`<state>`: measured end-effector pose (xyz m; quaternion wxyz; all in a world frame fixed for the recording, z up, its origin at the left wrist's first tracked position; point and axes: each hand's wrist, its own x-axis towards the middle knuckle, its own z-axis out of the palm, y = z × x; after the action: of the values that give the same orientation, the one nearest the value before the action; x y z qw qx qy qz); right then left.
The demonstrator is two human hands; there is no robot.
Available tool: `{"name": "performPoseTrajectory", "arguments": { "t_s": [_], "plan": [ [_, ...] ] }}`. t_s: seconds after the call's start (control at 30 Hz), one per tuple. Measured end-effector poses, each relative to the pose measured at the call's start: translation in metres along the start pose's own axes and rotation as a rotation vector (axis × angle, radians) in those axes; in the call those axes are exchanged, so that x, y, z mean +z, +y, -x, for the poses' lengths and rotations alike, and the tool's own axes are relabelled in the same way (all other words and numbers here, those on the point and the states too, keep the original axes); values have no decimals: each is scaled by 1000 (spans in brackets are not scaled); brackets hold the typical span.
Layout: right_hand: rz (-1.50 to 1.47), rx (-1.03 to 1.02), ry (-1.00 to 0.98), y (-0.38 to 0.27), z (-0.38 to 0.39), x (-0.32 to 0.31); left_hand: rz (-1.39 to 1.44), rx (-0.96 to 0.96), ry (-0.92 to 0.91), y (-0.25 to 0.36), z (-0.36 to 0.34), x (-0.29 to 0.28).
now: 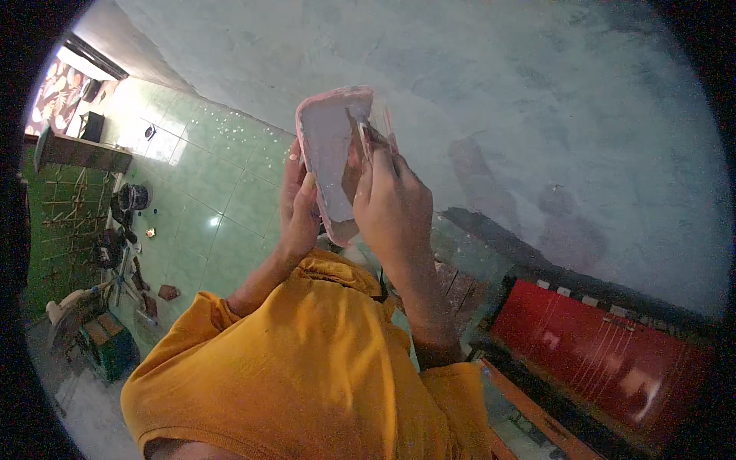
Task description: The person applies a white substance from a container onto a wall using a spatula.
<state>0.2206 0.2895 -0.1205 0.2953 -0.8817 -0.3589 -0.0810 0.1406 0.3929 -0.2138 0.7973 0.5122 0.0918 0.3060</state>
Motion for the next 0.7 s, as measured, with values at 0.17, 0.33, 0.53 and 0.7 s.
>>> {"name": "performPoseTrajectory", "arguments": {
  "t_s": [0.17, 0.33, 0.53, 0.7],
  "plan": [
    [-98, 10, -104, -3, 12, -3, 126, -110, 26, -16, 0, -8],
    [5, 8, 77, -1, -11, -20, 18, 46, 18, -19, 5, -1],
    [41, -100, 92, 3, -12, 2, 80, 51, 20, -12, 10, 8],
    [-77, -182, 6, 2, -6, 3, 128, 56, 42, -22, 10, 4]
  ]
}}
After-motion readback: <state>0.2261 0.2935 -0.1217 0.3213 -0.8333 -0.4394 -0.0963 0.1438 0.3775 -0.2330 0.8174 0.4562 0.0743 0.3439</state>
